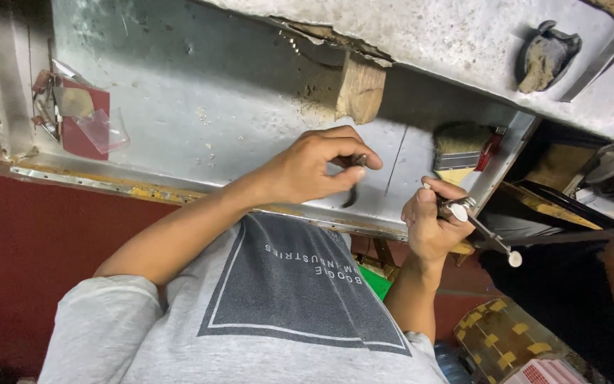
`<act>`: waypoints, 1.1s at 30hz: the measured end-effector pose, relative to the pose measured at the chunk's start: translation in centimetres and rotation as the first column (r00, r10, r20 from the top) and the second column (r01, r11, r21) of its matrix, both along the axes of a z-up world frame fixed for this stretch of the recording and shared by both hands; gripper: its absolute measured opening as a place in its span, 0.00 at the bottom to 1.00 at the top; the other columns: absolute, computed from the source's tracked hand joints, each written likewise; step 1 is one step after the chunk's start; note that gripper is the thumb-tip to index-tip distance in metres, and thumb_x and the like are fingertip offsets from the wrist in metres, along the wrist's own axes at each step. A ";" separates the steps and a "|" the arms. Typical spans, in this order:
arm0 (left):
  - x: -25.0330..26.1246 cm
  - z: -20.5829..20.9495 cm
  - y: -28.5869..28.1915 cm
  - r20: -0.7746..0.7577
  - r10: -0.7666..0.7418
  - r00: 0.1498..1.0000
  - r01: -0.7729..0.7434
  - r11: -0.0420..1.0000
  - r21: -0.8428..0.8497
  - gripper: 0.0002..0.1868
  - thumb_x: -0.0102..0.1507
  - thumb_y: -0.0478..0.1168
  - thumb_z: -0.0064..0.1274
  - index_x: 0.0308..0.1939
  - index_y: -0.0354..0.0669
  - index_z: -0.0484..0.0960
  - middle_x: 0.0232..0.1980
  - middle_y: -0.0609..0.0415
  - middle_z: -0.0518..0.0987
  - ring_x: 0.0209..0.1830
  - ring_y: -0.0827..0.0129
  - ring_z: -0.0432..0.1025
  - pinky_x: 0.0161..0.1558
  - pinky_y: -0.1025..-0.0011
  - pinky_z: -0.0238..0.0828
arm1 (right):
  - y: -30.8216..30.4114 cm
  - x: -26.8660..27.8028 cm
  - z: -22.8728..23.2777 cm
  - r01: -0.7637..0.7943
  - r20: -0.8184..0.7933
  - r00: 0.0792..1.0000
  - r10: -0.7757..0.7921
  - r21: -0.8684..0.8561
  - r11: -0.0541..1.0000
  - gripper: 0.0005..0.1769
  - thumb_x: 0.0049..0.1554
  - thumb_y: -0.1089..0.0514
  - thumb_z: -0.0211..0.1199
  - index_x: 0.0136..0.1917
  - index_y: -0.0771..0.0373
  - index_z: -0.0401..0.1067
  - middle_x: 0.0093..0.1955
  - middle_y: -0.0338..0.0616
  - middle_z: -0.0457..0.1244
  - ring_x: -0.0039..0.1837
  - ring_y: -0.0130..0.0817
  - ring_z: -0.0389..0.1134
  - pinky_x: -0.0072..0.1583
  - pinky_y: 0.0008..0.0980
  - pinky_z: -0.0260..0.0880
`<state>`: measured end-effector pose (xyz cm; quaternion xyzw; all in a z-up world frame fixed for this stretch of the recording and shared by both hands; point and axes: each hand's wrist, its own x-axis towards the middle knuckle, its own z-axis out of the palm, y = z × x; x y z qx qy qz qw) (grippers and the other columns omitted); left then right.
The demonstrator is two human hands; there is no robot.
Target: Using a jeweler's saw and pliers to cut and shape a small metal jewelry component on a workbench.
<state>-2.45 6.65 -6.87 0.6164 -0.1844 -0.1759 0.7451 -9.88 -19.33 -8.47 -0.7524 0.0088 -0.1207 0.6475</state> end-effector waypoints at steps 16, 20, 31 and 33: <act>-2.6 3.8 4.0 -0.314 -0.267 0.911 0.361 0.885 0.294 0.34 0.63 0.32 0.44 0.76 0.38 0.61 0.45 0.41 0.80 0.43 0.51 0.79 0.42 0.56 0.79 | 5.9 2.5 3.1 -0.141 -0.076 0.985 0.153 0.140 0.980 0.03 0.54 0.73 0.65 0.43 0.78 0.76 0.22 0.50 0.62 0.25 0.26 0.59 0.30 0.29 0.63; -2.5 5.4 4.9 -0.275 -0.217 0.937 0.314 0.868 0.384 0.35 0.59 0.29 0.40 0.73 0.42 0.66 0.43 0.45 0.84 0.42 0.54 0.83 0.42 0.57 0.83 | 6.1 2.5 2.2 -0.184 -0.037 0.978 0.205 0.312 0.932 0.06 0.54 0.74 0.64 0.45 0.82 0.73 0.19 0.49 0.60 0.22 0.28 0.58 0.29 0.29 0.62; -1.8 7.5 4.5 0.032 -0.216 0.976 0.171 0.849 0.501 0.28 0.69 0.30 0.37 0.75 0.38 0.63 0.64 0.43 0.76 0.62 0.53 0.73 0.59 0.59 0.71 | 6.7 2.2 2.6 -0.122 -0.178 0.976 0.128 0.046 0.991 0.07 0.58 0.62 0.70 0.50 0.65 0.77 0.48 0.49 0.72 0.51 0.37 0.77 0.55 0.29 0.81; -1.8 7.5 4.4 0.032 -0.212 0.977 0.167 0.847 0.506 0.28 0.69 0.30 0.37 0.75 0.39 0.63 0.64 0.44 0.76 0.62 0.54 0.73 0.58 0.59 0.71 | 6.9 2.3 2.7 -0.133 -0.177 0.974 0.139 0.042 0.990 0.08 0.57 0.63 0.70 0.50 0.66 0.77 0.48 0.50 0.72 0.52 0.37 0.77 0.56 0.29 0.81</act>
